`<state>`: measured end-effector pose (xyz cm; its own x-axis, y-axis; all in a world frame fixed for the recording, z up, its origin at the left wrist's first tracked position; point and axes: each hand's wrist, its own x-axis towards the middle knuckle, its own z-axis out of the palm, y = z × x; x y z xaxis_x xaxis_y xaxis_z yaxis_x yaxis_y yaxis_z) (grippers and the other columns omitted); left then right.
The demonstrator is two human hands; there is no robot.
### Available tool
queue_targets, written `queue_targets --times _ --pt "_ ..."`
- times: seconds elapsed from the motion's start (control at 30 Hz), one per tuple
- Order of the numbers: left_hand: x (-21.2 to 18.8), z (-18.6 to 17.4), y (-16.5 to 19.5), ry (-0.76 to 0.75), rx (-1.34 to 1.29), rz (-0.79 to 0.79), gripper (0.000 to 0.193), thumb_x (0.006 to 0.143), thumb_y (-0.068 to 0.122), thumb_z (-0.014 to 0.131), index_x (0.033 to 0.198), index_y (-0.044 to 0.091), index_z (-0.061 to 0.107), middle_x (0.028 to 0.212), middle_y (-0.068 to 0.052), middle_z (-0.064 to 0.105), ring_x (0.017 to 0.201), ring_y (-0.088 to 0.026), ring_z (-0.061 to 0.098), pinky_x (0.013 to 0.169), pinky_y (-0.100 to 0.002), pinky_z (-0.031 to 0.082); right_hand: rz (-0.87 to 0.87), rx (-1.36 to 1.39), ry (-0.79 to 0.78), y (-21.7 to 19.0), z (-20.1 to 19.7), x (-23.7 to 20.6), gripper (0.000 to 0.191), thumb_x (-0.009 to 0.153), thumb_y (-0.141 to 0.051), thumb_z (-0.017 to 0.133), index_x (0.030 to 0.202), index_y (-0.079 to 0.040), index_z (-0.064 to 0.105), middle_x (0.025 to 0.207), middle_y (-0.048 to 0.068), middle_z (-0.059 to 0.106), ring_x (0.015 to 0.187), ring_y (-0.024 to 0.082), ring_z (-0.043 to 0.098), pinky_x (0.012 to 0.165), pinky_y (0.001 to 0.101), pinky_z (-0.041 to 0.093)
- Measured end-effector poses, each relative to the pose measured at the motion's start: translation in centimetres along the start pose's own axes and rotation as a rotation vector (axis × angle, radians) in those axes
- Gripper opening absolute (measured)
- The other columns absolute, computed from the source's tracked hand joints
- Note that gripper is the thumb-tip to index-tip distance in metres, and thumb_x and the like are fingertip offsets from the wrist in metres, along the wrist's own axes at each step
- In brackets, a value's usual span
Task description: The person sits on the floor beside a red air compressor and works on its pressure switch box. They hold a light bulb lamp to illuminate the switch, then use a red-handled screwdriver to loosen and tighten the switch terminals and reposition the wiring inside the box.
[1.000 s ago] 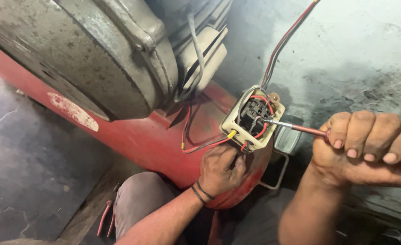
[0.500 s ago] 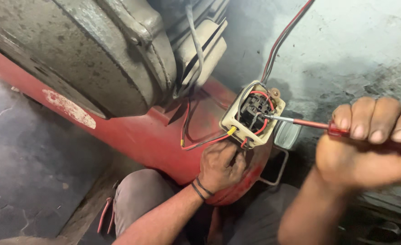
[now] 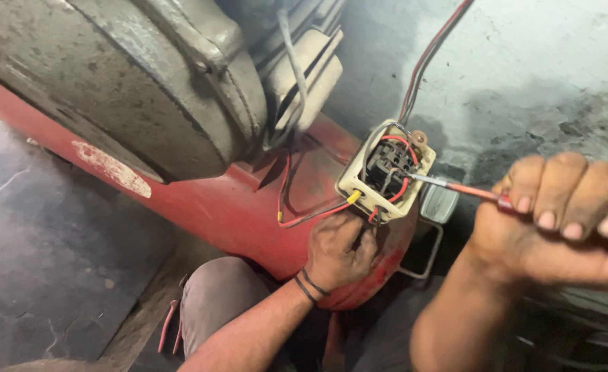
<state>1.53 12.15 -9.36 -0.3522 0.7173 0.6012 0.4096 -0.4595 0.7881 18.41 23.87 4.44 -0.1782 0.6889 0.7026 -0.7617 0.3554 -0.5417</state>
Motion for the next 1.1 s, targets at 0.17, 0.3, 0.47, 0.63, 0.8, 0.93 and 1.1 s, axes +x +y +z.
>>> queue_targets --times 0.17,0.3,0.47,0.63,0.8,0.93,1.1 --pt "0.15 0.17 0.00 0.012 0.010 0.006 0.007 0.082 0.004 0.067 0.084 0.006 0.060 0.077 -0.009 0.062 0.071 -0.030 0.064 0.065 -0.043 0.050 0.022 -0.001 0.005 -0.04 -0.52 0.42 0.035 0.104 -0.048 0.052 0.091 -0.017 0.060 0.070 -0.004 0.056 0.062 0.010 0.054 0.062 0.0297 0.047" --pt "0.17 -0.03 0.16 0.000 0.000 0.002 0.007 0.083 0.004 0.068 0.085 0.005 0.061 0.076 -0.010 0.062 0.070 -0.031 0.063 0.064 -0.043 0.050 -0.011 0.005 -0.005 -0.12 -0.17 0.27 0.035 0.103 -0.048 0.052 0.090 -0.017 0.059 0.069 -0.004 0.056 0.062 0.010 0.053 0.062 0.0296 0.047" --pt "0.26 -0.03 0.28 0.012 0.011 0.002 0.007 0.083 0.004 0.068 0.085 0.006 0.062 0.077 -0.010 0.062 0.071 -0.032 0.063 0.065 -0.043 0.050 0.013 -0.007 0.000 -0.19 0.20 0.38 0.034 0.102 -0.048 0.053 0.089 -0.017 0.058 0.068 -0.004 0.055 0.061 0.010 0.053 0.062 0.0296 0.047" --pt "0.24 -0.09 0.36 0.004 -0.009 0.001 0.007 0.084 0.003 0.067 0.087 0.006 0.062 0.079 -0.010 0.063 0.073 -0.031 0.065 0.067 -0.042 0.051 -0.022 0.000 -0.012 -0.38 0.26 0.65 0.034 0.102 -0.048 0.053 0.088 -0.017 0.058 0.066 -0.005 0.054 0.060 0.009 0.053 0.061 0.0296 0.048" --pt "0.30 -0.03 0.35 0.016 -0.015 -0.001 0.007 0.083 0.003 0.067 0.087 0.006 0.061 0.079 -0.010 0.064 0.073 -0.031 0.065 0.067 -0.042 0.052 0.004 -0.003 -0.014 -0.28 -0.13 0.89 0.034 0.101 -0.048 0.054 0.087 -0.018 0.057 0.065 -0.005 0.054 0.059 0.009 0.052 0.061 0.0296 0.048" --pt "0.37 -0.03 0.35 0.008 0.005 -0.002 0.007 0.083 0.003 0.067 0.087 0.005 0.062 0.079 -0.010 0.063 0.073 -0.031 0.065 0.066 -0.043 0.051 -0.016 0.004 -0.016 -0.32 -0.37 0.57 0.033 0.100 -0.048 0.054 0.087 -0.018 0.056 0.064 -0.005 0.053 0.058 0.009 0.052 0.061 0.0295 0.048" --pt "0.33 -0.12 0.41 0.012 -0.008 -0.009 0.006 0.084 0.003 0.067 0.087 0.005 0.062 0.079 -0.010 0.064 0.073 -0.030 0.065 0.066 -0.042 0.052 0.013 0.003 -0.008 -0.59 -0.56 -0.05 0.033 0.099 -0.048 0.055 0.086 -0.018 0.056 0.063 -0.006 0.053 0.057 0.009 0.052 0.060 0.0295 0.048"
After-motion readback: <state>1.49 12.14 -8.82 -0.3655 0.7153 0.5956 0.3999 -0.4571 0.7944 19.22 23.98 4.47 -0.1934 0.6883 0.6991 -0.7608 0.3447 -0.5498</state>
